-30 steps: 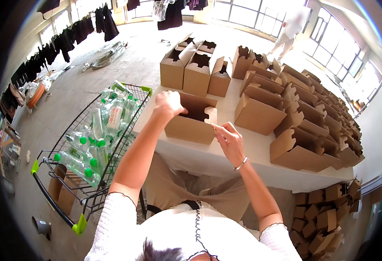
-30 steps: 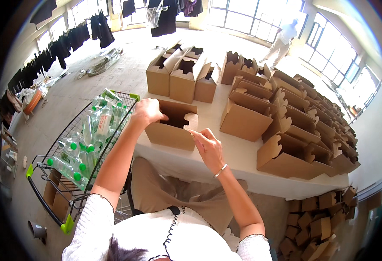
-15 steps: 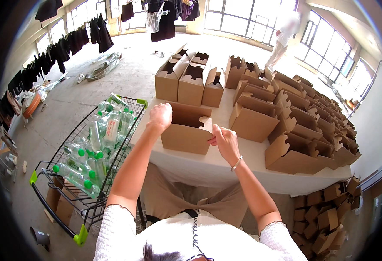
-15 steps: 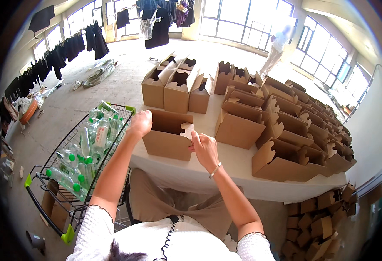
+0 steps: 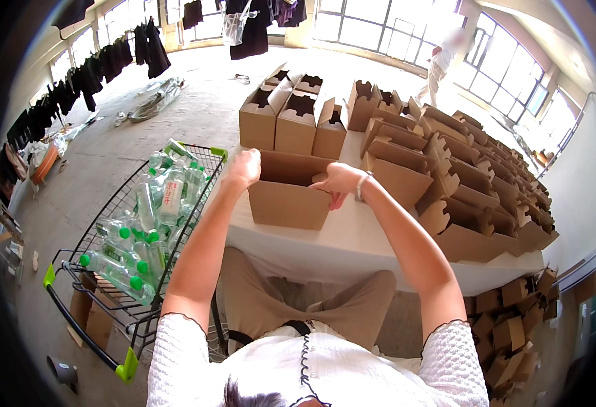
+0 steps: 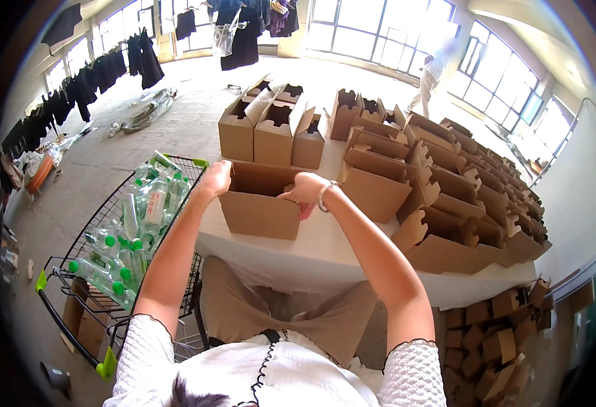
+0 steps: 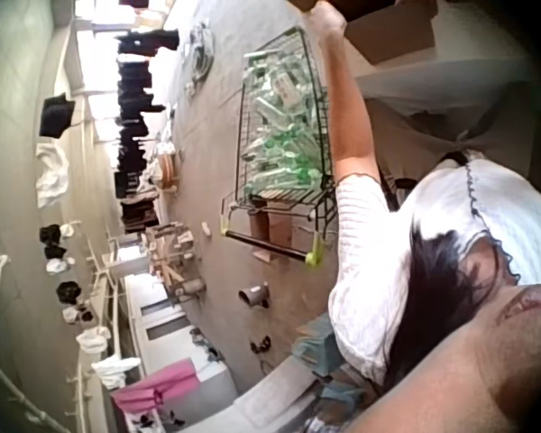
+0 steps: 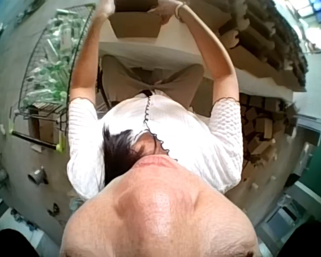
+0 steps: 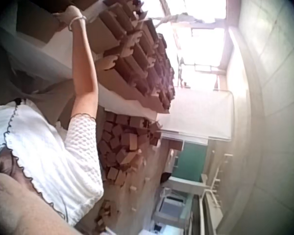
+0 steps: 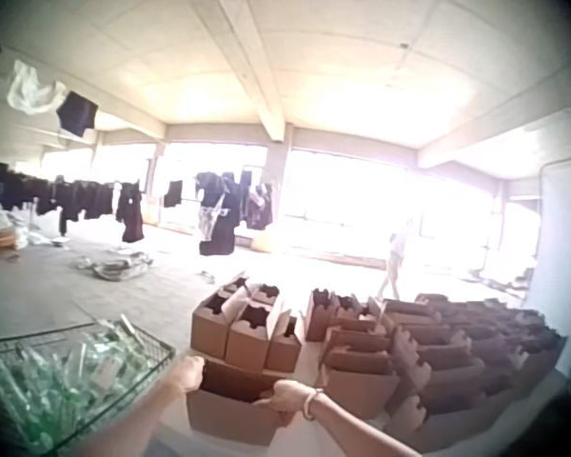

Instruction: The person places water bottles into cardboard boxes by hand and then moves the filled boxes onto a larger stack on a table.

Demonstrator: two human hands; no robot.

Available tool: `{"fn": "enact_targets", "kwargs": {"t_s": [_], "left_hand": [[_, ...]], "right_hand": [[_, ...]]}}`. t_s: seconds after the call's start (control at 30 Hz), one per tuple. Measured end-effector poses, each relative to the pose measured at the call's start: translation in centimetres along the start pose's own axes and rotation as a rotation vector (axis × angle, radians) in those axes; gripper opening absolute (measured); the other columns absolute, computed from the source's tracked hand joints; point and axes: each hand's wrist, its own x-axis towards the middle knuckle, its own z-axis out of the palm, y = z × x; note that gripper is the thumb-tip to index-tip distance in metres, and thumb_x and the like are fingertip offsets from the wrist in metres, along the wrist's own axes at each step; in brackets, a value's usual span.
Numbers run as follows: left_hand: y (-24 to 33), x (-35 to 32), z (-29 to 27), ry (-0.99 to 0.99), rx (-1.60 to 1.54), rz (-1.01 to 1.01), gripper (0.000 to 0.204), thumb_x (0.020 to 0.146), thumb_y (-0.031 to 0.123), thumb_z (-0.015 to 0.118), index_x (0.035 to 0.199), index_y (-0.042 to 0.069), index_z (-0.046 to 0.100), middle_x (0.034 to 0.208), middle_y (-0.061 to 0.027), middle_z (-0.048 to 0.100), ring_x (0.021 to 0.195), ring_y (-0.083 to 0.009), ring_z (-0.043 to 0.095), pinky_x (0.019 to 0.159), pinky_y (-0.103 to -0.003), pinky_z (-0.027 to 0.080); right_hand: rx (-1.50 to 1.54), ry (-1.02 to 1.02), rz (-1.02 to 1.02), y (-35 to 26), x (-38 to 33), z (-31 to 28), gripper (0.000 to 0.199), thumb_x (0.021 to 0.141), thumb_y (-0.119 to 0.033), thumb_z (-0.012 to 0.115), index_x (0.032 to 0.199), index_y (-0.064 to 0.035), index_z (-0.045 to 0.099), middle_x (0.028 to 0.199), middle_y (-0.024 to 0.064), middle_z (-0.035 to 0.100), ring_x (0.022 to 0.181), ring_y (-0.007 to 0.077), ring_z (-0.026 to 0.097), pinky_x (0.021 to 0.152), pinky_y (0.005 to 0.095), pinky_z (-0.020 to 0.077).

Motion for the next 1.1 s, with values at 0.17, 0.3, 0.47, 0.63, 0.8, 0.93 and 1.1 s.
{"fn": "enact_targets", "kwargs": {"t_s": [0.17,0.3,0.47,0.63,0.8,0.93,1.1], "left_hand": [[-1.9,-0.1,0.6,0.108,-0.123,0.03,0.023,0.089,0.002,0.053,0.098,-0.005,0.072,0.103,-0.0314,0.071,0.101,-0.0458,0.07,0.093,-0.052,0.057],[-4.6,-0.9,1.7,0.111,-0.337,-0.135,0.021,0.087,0.002,0.053,0.095,-0.004,0.072,0.097,-0.0295,0.072,0.096,-0.0453,0.071,0.09,-0.05,0.057],[-6.2,-1.9,5.4,-0.033,-1.007,-0.28,0.023,0.095,0.003,0.046,0.088,0.0,0.068,0.074,-0.0112,0.068,0.057,-0.0218,0.065,0.044,-0.035,0.049],[-6.1,-2.8,8.4,-0.113,-1.228,-0.403,0.023,0.095,0.001,0.042,0.087,0.001,0.063,0.065,-0.0055,0.058,0.042,-0.0132,0.049,0.036,-0.03,0.032],[-5.5,-3.9,9.8,-0.075,-1.396,-0.497,0.022,0.098,0.006,0.047,0.082,0.004,0.063,0.063,-0.0012,0.054,0.044,-0.0112,0.046,0.037,-0.03,0.029],[-4.2,-3.7,10.8,0.043,-1.308,-0.476,0.021,0.098,0.01,0.053,0.083,0.003,0.066,0.063,-0.0009,0.057,0.049,-0.0132,0.052,0.041,-0.032,0.037],[-4.5,-3.7,10.3,0.102,-1.095,-0.466,0.015,0.094,0.008,0.058,0.097,-0.002,0.068,0.075,-0.0078,0.066,0.061,-0.022,0.063,0.054,-0.036,0.05]], "right_hand": [[-0.541,-0.047,0.136,-3.1,2.7,-0.4,0.033,0.094,-0.038,0.069,0.116,-0.0153,0.078,0.108,0.0086,0.078,0.074,0.0227,0.079,0.077,0.0348,0.0629],[-0.57,-0.237,0.174,-5.8,3.0,0.2,0.048,0.099,-0.028,0.066,0.145,-0.014,0.059,0.151,0.0049,0.058,0.097,0.0291,0.077,0.092,0.0416,0.0618],[-0.387,0.026,0.144,-3.4,0.9,0.0,0.025,0.094,-0.014,0.059,0.093,0.0028,0.077,0.096,0.0174,0.078,0.07,0.0242,0.078,0.064,0.0352,0.0635],[-0.03,0.223,0.046,2.3,1.3,0.4,0.03,0.094,-0.013,0.059,0.082,0.0122,0.07,0.085,0.0209,0.076,0.066,0.0233,0.077,0.06,0.0329,0.0631],[0.575,0.214,-0.03,6.8,1.1,2.3,0.032,0.101,-0.025,0.066,0.088,0.0041,0.069,0.083,0.0115,0.072,0.068,0.019,0.074,0.059,0.0275,0.0608],[1.225,0.038,-0.049,12.7,4.1,5.6,0.04,0.096,-0.048,0.073,0.085,-0.01,0.069,0.074,0.0006,0.065,0.064,0.0116,0.063,0.055,0.0234,0.0526],[1.33,-0.023,-0.024,14.1,6.8,9.9,0.049,0.09,-0.063,0.072,0.085,-0.0147,0.066,0.078,-0.0034,0.063,0.067,0.0098,0.059,0.058,0.0241,0.0519]]}}
